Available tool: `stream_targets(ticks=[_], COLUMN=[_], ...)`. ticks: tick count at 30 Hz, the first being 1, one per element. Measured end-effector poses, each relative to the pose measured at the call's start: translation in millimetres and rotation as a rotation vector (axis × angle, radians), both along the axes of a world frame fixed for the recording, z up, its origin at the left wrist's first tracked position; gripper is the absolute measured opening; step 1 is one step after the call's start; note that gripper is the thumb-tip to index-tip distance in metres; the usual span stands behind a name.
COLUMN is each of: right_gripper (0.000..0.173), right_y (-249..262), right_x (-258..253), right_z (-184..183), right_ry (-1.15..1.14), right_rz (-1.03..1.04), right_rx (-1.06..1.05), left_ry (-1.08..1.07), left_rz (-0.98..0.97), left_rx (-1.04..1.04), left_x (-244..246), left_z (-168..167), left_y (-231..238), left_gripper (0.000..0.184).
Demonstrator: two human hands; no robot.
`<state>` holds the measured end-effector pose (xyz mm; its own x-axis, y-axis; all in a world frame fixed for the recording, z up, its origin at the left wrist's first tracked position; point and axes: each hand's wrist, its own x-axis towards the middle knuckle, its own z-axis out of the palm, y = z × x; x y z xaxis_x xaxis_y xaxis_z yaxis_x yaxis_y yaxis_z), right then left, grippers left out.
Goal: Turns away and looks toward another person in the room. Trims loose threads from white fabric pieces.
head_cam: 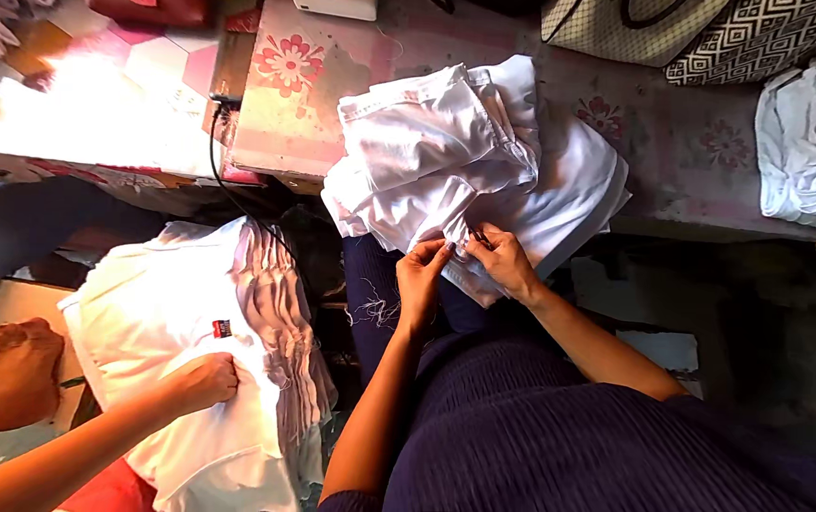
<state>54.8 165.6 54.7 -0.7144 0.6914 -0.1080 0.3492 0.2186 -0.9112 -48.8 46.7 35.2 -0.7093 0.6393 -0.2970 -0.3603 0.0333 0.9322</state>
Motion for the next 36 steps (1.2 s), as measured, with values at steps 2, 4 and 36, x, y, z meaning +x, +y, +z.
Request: stream_targets(ticks=[2,4,36], right_gripper=[0.019,0.025,0.04], right_y=[3.3,8.9,17.7], right_x=[2.1,7.9,0.9], right_z=[-3.4,2.4,51.7], right_ry=[-0.002,-0.062,-0.187], right_rz=[0.1,0.195,0.285], right_rx=[0.199,0.29,-0.618], left_ry=[-0.001,-0.13,-0.07], left_rz=[0.022,0.063,0.122], left_rx=[-0.033,-0.016,0.173], left_x=[-1.7,-3.9,0.8], left_z=[-2.5,-3.9,1.6], left_y=[5.1,8.0,-12.7], left_gripper=[0.006,0.005,0.011])
